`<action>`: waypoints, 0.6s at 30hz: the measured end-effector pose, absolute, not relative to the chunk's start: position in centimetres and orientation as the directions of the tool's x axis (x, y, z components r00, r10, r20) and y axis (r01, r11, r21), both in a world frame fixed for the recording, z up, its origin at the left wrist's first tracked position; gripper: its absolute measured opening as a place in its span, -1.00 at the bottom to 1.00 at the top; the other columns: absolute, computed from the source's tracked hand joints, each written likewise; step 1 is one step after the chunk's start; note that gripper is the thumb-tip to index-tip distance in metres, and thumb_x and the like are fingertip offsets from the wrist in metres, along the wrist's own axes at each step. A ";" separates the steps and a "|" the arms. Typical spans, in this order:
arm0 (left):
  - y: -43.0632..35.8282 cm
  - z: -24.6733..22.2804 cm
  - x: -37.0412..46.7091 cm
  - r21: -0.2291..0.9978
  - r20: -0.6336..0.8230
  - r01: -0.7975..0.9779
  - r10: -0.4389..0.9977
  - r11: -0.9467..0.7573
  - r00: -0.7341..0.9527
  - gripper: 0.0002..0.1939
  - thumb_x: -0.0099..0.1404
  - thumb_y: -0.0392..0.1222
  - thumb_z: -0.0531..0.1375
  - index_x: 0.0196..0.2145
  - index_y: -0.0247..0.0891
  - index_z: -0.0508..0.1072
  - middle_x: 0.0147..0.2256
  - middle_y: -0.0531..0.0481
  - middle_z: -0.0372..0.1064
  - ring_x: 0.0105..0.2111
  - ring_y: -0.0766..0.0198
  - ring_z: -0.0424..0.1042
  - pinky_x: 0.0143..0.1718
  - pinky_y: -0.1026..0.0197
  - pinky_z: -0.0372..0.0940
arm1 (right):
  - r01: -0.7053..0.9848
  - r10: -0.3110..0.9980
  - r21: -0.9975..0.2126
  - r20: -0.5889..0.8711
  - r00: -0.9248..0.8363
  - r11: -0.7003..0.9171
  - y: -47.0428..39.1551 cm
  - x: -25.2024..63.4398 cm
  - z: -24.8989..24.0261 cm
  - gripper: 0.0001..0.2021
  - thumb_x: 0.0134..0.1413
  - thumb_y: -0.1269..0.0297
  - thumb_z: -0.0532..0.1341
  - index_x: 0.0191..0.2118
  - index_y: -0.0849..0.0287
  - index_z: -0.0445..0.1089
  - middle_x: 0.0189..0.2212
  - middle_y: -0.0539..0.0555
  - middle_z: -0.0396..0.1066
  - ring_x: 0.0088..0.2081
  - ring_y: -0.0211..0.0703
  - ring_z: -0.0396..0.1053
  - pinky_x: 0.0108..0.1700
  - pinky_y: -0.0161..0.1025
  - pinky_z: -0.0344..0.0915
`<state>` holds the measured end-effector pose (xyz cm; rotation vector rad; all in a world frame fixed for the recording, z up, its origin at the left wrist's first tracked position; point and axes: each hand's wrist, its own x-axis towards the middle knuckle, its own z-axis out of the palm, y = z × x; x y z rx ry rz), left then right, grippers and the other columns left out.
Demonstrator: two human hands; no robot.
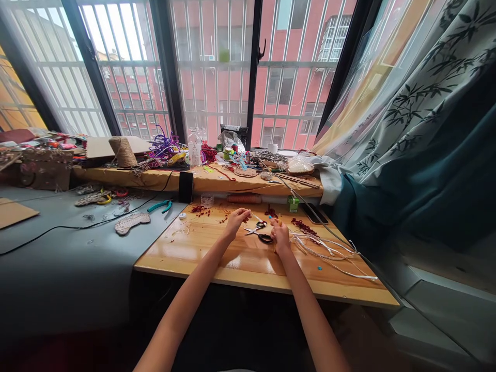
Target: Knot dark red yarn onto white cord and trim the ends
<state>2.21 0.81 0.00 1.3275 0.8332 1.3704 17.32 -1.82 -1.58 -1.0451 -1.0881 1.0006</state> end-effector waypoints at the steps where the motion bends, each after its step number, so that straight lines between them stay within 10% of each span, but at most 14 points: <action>1: 1.0 -0.2 2.2 0.945 0.267 -0.223 0.958 -0.239 0.104 -0.70 -0.02 0.02 0.20 -0.52 -0.32 0.37 -0.53 0.03 0.33 -0.55 0.42 0.22 -0.46 0.30 0.12 | -0.136 0.969 -0.972 0.168 0.181 0.193 -1.8 17.5 -1.5 -0.61 -0.06 -0.07 0.10 -0.42 0.24 0.27 -0.71 -0.14 0.11 -0.76 -0.52 -0.18 -0.73 -0.44 -0.19; 18: -0.3 0.7 2.3 0.932 0.247 -0.324 0.940 -0.163 0.237 -0.80 -0.06 -0.17 0.24 -0.43 -0.31 0.41 -0.43 0.02 0.37 -0.37 0.36 0.33 -0.32 0.31 0.17 | -0.461 0.986 -0.880 0.047 0.157 0.115 -2.1 18.0 -1.0 -0.65 -0.46 0.26 0.34 -0.38 0.21 0.38 -0.48 0.01 0.43 -0.68 -0.50 0.06 -0.69 -0.45 -0.02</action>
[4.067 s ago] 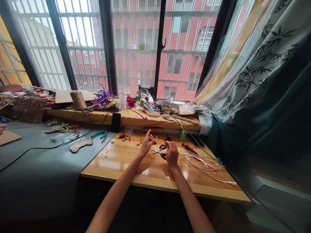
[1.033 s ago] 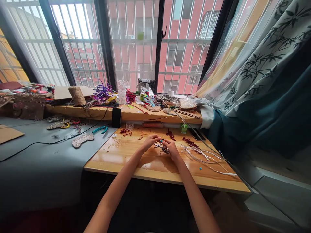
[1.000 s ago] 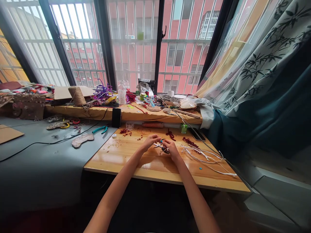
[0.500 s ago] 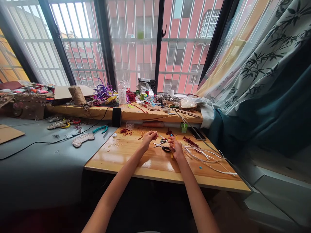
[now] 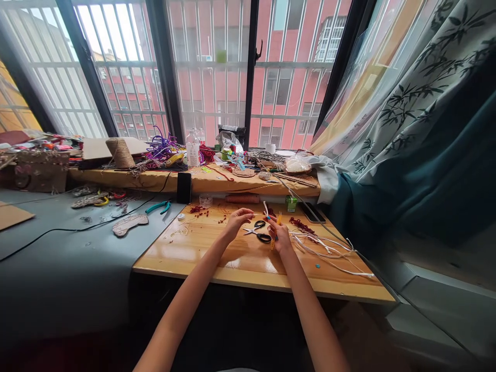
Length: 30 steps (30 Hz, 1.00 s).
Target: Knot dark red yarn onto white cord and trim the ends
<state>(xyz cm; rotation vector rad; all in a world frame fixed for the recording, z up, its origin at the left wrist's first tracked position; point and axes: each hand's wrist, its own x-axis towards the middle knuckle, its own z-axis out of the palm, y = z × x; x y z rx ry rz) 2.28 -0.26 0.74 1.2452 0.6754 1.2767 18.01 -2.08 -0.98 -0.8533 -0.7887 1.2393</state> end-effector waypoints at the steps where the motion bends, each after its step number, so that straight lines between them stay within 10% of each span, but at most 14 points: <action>1: -0.4 0.8 2.3 0.941 0.239 -0.299 0.933 -0.155 0.270 -0.81 -0.07 -0.18 0.25 -0.44 -0.31 0.42 -0.44 0.03 0.37 -0.39 0.37 0.32 -0.33 0.31 0.16 | -0.471 0.982 -0.872 0.056 0.180 0.136 -2.0 18.1 -1.0 -0.66 -0.46 0.25 0.34 -0.39 0.21 0.38 -0.50 -0.02 0.42 -0.67 -0.50 0.07 -0.68 -0.46 -0.01; 9: -1.9 0.8 3.1 0.991 0.131 -0.089 0.805 -0.097 0.579 -0.82 -0.14 -0.22 0.29 -0.51 -0.34 0.46 -0.47 -0.02 0.39 -0.38 0.27 0.35 -0.27 0.24 0.17 | -0.483 0.960 -0.842 0.135 0.244 0.242 -2.0 18.2 -0.7 -0.62 -0.48 0.18 0.35 -0.37 0.19 0.39 -0.65 -0.12 0.25 -0.70 -0.52 -0.03 -0.70 -0.44 -0.13; 17: -0.9 0.8 2.7 0.984 0.176 -0.090 0.878 -0.151 0.445 -0.53 0.13 0.15 0.02 -0.42 -0.37 0.44 -0.45 -0.05 0.34 -0.43 0.34 0.28 -0.34 0.27 0.14 | -0.329 0.949 -0.897 0.237 0.209 0.297 -2.3 17.6 -0.4 -0.61 -0.35 0.17 0.27 -0.26 0.19 0.41 -0.52 -0.05 0.34 -0.70 -0.53 -0.09 -0.67 -0.42 -0.19; 23: -1.3 0.7 2.9 0.987 0.161 -0.078 0.840 -0.141 0.518 -0.69 -0.05 -0.01 0.24 -0.52 -0.37 0.43 -0.55 0.03 0.30 -0.54 0.41 0.21 -0.45 0.32 0.09 | -0.070 0.921 -0.931 0.340 0.190 0.358 -2.2 17.6 -0.9 -0.59 -0.16 0.11 0.14 -0.15 0.19 0.37 -0.36 0.04 0.39 -0.67 -0.47 -0.04 -0.63 -0.38 -0.07; 30: -0.4 0.5 2.5 0.977 0.206 -0.116 0.917 -0.177 0.342 -0.71 -0.01 -0.01 0.21 -0.51 -0.34 0.39 -0.59 0.05 0.30 -0.56 0.41 0.25 -0.45 0.30 0.14 | 0.404 0.806 -0.810 0.542 0.238 0.426 -1.9 16.7 -2.1 -0.66 0.03 0.15 0.02 -0.12 0.22 0.29 -0.16 0.19 0.29 -0.13 -0.10 0.21 -0.11 -0.15 0.14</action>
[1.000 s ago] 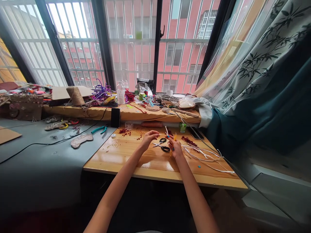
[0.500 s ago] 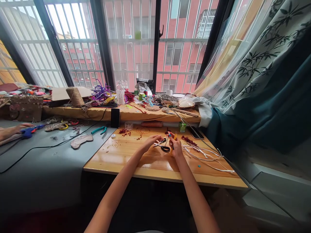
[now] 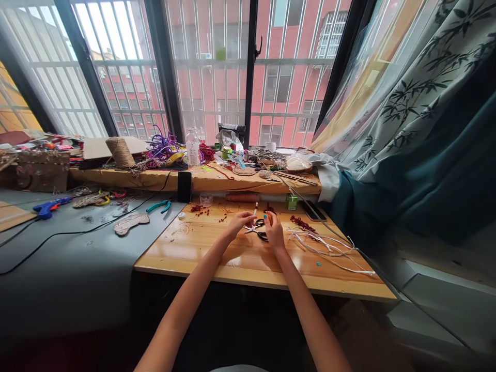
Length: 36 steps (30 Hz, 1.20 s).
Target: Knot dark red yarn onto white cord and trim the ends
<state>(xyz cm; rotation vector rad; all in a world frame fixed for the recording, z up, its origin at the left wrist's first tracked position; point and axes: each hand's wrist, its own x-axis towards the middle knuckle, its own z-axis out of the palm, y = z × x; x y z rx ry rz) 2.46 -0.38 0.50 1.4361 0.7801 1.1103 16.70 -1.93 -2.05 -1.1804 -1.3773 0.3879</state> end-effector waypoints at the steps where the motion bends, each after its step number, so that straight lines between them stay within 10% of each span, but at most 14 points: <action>1: -0.2 0.4 2.4 0.976 0.211 -0.125 0.926 -0.180 0.314 -0.71 -0.01 -0.01 0.21 -0.51 -0.33 0.38 -0.60 0.05 0.30 -0.57 0.40 0.26 -0.46 0.30 0.15 | 0.461 0.796 -0.775 0.568 0.209 0.432 -2.0 16.6 -2.1 -0.68 0.07 0.17 -0.02 -0.14 0.21 0.30 -0.18 0.18 0.28 -0.13 -0.09 0.21 -0.09 -0.14 0.12; 20: 1.0 -0.1 2.0 0.962 0.238 -0.144 0.971 -0.230 0.039 -0.73 -0.12 -0.01 0.24 -0.63 -0.30 0.36 -0.63 0.09 0.21 -0.57 0.42 0.18 -0.46 0.30 0.08 | 0.882 0.670 -0.125 0.700 -0.246 0.455 -3.0 16.7 -2.0 -0.71 0.12 0.43 -0.01 -0.13 0.14 0.39 -0.37 0.11 0.29 -0.33 -0.19 0.22 -0.23 -0.27 0.11; 36: 0.8 -0.3 2.4 0.967 0.235 -0.118 0.970 -0.226 0.067 -0.72 -0.17 -0.03 0.26 -0.65 -0.31 0.36 -0.64 0.09 0.22 -0.56 0.41 0.15 -0.47 0.30 0.07 | 0.913 0.582 0.050 0.756 -0.299 0.404 -3.7 15.7 -1.8 -0.67 0.17 0.43 -0.07 -0.03 0.24 0.32 -0.37 0.14 0.35 -0.34 -0.17 0.21 -0.23 -0.25 0.08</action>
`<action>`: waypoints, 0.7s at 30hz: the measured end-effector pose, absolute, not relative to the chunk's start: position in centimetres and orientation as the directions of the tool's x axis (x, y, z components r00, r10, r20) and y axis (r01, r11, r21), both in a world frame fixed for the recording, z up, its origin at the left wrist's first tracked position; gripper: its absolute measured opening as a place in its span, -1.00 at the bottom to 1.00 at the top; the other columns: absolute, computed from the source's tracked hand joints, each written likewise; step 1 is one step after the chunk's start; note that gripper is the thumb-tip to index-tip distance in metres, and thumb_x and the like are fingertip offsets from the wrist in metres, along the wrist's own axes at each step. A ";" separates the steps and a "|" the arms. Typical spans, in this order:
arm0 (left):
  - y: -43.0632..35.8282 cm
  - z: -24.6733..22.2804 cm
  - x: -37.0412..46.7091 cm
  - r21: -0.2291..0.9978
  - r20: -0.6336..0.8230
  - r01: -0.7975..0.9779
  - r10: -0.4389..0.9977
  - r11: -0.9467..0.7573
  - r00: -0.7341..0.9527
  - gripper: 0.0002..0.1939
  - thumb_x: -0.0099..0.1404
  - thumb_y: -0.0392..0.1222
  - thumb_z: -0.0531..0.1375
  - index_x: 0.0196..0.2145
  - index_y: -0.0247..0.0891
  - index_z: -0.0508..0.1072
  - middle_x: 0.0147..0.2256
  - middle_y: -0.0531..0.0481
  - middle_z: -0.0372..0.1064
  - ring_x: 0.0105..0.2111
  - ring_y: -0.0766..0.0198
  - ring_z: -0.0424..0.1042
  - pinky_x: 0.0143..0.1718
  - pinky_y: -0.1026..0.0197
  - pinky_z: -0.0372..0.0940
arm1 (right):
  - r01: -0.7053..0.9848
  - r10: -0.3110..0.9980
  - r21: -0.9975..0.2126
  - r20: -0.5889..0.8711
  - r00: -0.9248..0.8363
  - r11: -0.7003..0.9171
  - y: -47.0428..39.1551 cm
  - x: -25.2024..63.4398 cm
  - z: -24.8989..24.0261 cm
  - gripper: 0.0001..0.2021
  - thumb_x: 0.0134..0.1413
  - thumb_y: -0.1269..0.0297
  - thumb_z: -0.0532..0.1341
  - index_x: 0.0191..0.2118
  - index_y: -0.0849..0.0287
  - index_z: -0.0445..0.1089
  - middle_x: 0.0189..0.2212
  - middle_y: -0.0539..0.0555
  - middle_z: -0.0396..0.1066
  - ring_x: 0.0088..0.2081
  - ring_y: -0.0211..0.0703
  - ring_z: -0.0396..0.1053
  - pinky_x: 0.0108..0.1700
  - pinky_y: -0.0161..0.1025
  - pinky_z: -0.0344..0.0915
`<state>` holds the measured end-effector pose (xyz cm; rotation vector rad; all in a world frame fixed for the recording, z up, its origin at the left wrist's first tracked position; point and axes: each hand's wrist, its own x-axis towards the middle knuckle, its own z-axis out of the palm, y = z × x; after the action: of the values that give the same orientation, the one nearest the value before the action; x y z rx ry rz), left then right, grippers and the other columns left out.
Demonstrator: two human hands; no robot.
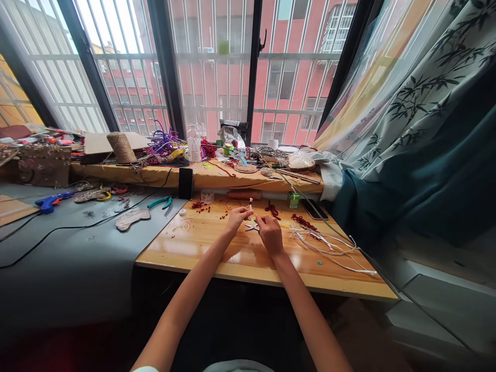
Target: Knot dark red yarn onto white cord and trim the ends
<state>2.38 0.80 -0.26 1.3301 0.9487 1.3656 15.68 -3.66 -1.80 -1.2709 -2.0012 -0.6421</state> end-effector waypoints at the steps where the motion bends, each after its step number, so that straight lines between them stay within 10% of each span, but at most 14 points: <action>1: 0.9 -0.3 2.4 0.967 0.233 -0.120 0.970 -0.224 0.068 -0.73 -0.17 -0.03 0.26 -0.65 -0.31 0.36 -0.63 0.09 0.22 -0.56 0.41 0.16 -0.47 0.30 0.07 | 0.915 0.584 0.055 0.754 -0.301 0.400 -3.7 15.7 -1.8 -0.67 0.16 0.44 -0.07 -0.03 0.23 0.32 -0.37 0.14 0.34 -0.33 -0.17 0.21 -0.23 -0.24 0.08; 21: 0.8 -0.6 2.6 0.972 0.212 -0.120 0.976 -0.204 0.055 -0.73 -0.15 -0.05 0.24 -0.69 -0.29 0.28 -0.66 0.11 0.16 -0.58 0.42 0.14 -0.46 0.29 0.07 | 0.930 0.601 0.181 0.720 -0.347 0.321 -3.8 15.1 -2.0 -0.68 0.17 0.48 -0.09 -0.10 0.23 0.34 -0.39 0.14 0.33 -0.36 -0.16 0.19 -0.31 -0.21 -0.02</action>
<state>2.62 0.76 -0.56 1.3047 0.9679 1.3613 15.06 -3.83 -2.03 -1.3447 -2.0543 -0.8023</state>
